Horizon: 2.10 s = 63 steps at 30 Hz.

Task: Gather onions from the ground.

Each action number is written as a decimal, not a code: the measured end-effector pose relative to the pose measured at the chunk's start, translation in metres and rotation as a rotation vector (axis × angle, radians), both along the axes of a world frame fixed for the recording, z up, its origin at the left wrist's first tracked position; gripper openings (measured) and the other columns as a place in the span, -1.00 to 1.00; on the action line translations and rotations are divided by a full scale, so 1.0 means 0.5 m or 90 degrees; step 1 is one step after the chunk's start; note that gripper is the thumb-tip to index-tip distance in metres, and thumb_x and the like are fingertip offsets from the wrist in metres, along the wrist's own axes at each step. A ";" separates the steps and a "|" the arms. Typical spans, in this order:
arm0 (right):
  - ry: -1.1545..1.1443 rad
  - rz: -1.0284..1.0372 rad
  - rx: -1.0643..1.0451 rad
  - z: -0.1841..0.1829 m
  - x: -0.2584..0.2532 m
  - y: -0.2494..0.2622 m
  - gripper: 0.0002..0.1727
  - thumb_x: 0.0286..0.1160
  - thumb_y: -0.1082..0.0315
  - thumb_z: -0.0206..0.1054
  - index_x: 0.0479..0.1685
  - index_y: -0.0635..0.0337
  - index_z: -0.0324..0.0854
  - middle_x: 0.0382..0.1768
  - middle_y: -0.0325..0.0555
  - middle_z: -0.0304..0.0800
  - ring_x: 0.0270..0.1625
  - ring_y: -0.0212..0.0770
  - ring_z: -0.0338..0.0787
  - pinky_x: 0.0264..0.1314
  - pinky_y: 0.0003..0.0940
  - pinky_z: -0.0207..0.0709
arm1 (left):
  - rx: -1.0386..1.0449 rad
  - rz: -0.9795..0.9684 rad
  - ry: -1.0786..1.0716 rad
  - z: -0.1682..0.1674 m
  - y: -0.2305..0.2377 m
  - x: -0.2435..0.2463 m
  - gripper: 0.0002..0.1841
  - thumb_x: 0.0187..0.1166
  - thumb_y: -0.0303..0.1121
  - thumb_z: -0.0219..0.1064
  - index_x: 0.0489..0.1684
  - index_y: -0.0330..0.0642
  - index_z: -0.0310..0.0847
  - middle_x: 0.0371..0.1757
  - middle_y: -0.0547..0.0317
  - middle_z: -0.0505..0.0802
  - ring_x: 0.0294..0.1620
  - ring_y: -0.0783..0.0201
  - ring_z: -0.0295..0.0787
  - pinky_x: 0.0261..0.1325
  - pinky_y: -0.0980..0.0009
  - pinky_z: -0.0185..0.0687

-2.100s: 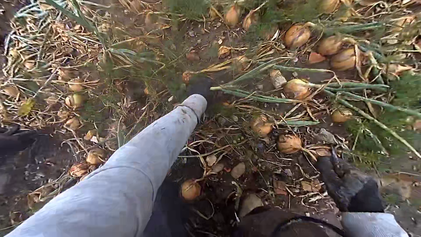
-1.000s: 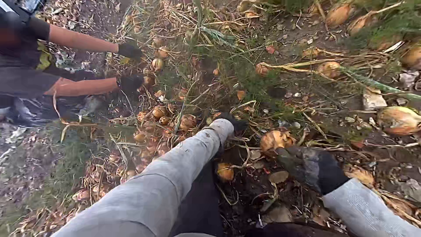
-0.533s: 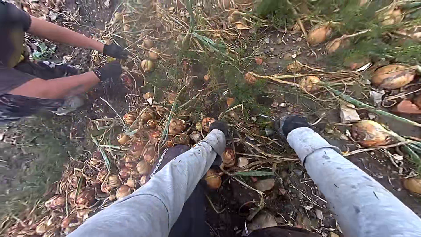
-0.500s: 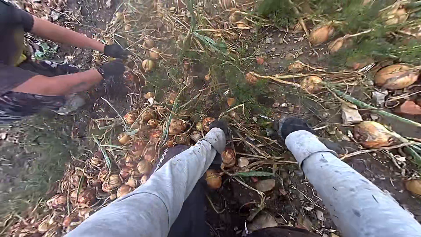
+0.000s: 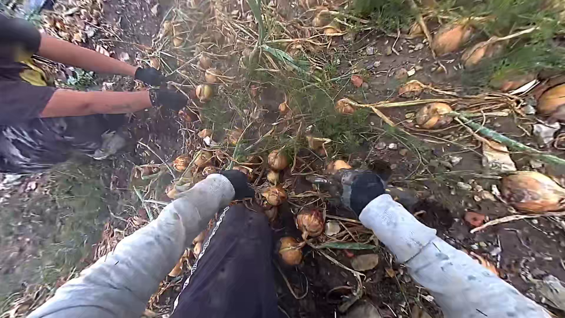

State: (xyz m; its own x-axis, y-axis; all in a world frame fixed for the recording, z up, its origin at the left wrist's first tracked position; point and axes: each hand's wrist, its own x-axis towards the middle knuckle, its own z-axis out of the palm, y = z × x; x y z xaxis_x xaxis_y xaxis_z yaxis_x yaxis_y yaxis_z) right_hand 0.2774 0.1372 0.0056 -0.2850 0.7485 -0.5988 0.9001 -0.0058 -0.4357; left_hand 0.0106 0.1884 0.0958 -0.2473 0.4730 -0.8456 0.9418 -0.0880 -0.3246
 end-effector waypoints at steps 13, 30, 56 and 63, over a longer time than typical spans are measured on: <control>0.470 -0.990 -0.099 -0.188 0.273 -0.039 -0.62 0.89 0.06 -0.01 -0.07 0.18 0.53 -0.55 -0.25 0.57 -0.66 -0.49 0.51 -0.62 -0.60 0.42 | 0.327 -0.251 -0.340 -0.237 0.355 0.437 -0.43 0.62 -0.14 0.37 0.66 0.07 0.49 0.64 -0.06 0.60 0.65 -0.18 0.50 0.52 -0.32 0.47; 0.692 -0.943 -0.087 -0.256 0.279 -0.060 -0.63 0.94 0.16 -0.11 -0.15 0.16 0.51 -0.64 -0.33 0.49 -0.71 -0.52 0.46 -0.66 -0.62 0.44 | 0.230 -0.054 -0.183 -0.169 0.225 0.241 -0.53 0.84 -0.03 0.10 0.56 -0.08 0.54 0.41 -0.22 0.76 0.46 -0.24 0.68 0.48 -0.33 0.49; 0.647 -0.892 -0.177 -0.319 0.311 -0.085 -0.55 0.88 0.00 -0.02 0.17 0.20 0.57 -0.45 -0.12 0.73 -0.60 -0.35 0.66 -0.59 -0.43 0.58 | 0.299 -0.180 -0.244 -0.279 0.467 0.481 -0.36 0.76 0.14 0.15 0.59 -0.19 0.50 0.57 -0.25 0.64 0.63 -0.21 0.53 0.63 -0.25 0.39; 0.549 -1.013 -0.243 -0.243 0.286 -0.053 -0.56 0.92 0.06 -0.04 -0.06 0.23 0.59 -0.60 -0.13 0.70 -0.73 -0.35 0.61 -0.74 -0.47 0.49 | 0.245 -0.171 -0.218 -0.321 0.418 0.476 -0.39 0.59 0.04 0.41 0.52 -0.12 0.56 0.55 -0.18 0.66 0.56 -0.20 0.59 0.50 -0.29 0.50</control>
